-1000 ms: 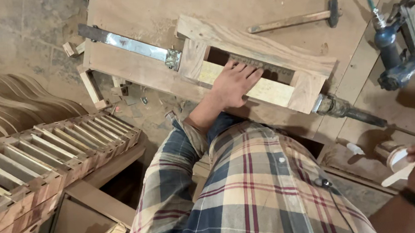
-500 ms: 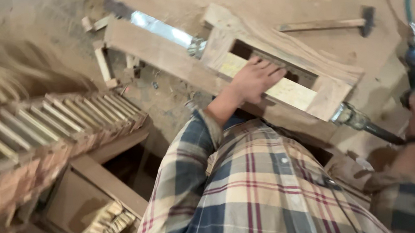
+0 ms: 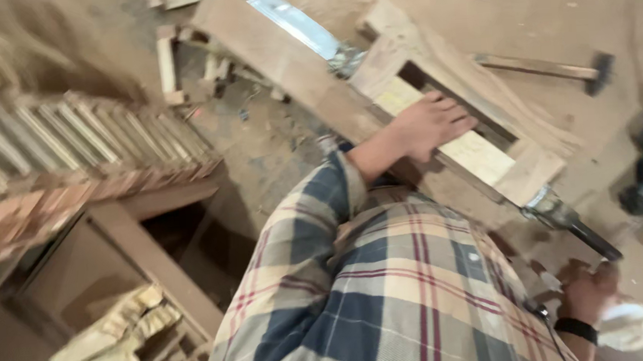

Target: The person assembles small wooden frames by applying glue to the edges of wooden pieces, clamping them together, and securing them with a pneumatic nail gun. The person repeats this process for multiple frames, handling glue, clamps, and wood pieces throughout.

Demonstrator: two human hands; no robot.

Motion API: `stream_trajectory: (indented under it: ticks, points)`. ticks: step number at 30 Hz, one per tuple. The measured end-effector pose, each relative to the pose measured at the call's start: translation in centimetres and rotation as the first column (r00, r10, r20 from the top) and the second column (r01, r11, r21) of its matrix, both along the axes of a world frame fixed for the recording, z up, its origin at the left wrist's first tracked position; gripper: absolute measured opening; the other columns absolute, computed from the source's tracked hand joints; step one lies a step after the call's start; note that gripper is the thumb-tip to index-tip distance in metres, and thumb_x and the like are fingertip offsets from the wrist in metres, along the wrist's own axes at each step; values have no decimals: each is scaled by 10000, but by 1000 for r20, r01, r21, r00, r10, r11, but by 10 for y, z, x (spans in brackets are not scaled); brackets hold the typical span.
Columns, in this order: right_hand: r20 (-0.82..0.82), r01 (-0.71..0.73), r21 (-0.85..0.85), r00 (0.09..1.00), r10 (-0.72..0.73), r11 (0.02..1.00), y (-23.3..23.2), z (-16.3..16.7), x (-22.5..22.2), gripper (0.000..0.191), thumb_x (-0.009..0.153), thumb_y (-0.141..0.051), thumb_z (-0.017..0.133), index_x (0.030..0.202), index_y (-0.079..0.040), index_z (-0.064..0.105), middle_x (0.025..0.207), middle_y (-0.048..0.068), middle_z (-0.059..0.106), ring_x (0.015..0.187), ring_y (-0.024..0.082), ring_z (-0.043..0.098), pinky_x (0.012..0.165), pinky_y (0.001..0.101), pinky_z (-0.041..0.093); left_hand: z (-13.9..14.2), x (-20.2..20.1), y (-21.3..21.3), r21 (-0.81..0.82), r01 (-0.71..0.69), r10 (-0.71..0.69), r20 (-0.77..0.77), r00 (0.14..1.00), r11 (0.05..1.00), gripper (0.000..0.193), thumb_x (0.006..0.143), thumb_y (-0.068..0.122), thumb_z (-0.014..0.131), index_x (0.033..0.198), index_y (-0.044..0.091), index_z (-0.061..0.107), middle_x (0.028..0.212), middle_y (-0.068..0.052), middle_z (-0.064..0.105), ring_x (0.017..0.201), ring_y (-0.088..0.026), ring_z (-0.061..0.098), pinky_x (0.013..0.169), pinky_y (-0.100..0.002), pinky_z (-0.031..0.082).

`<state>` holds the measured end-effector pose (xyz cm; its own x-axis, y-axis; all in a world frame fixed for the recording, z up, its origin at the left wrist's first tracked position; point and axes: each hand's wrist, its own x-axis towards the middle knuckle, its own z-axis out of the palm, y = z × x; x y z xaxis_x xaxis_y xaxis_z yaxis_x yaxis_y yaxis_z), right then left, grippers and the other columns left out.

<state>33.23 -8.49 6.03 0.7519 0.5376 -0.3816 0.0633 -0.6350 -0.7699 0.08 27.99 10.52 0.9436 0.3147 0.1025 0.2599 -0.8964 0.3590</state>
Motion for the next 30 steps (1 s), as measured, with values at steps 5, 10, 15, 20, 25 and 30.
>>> stream_trajectory:
  ticks: [5,10,15,20,25,30]
  points:
    - [-242,248,131,947,-212,960,-28,52,2,239,1082,-40,529,1267,52,649,1081,132,729,734,152,617,568,269,401,5,2,-2,-40,-13,14,21,1000,999,969,509,343,871,1373,56,539,1232,-93,616,1148,-289,563,967,-451,399]
    - [825,-111,17,564,49,994,3,38,17,96,1038,6,629,1081,63,695,928,197,710,742,283,657,648,422,548,10,3,-5,-7,-31,31,-3,1000,1000,950,530,333,871,1387,84,547,1229,-85,616,1160,-274,571,997,-462,401]
    - [522,9,417,816,-248,909,105,8,93,240,1095,-144,604,1004,76,638,981,155,678,889,281,636,798,428,528,12,3,-1,-47,-19,16,-59,998,999,991,498,349,875,1390,72,543,1199,-83,616,1141,-279,572,960,-459,403]
    - [360,-174,-31,917,173,984,178,-12,118,292,1088,-236,695,992,39,688,896,104,686,808,240,646,737,408,511,12,2,-4,0,-39,39,33,999,999,974,496,359,877,1366,67,551,1224,-79,614,1120,-274,574,933,-442,401]
    - [182,-482,-665,636,750,571,133,-11,112,542,1220,-344,525,845,-20,744,720,133,730,769,270,687,769,410,531,9,1,-5,-77,-22,27,56,998,997,957,487,371,879,1327,45,557,1152,-96,616,1104,-292,563,930,-457,398]
    - [-357,-76,-33,932,59,997,23,-23,62,428,1145,-380,417,1125,-21,648,877,167,722,664,207,603,588,329,469,8,3,-5,20,-45,45,-23,999,999,894,538,250,820,1380,83,568,1248,-66,628,1171,-253,563,983,-417,405]
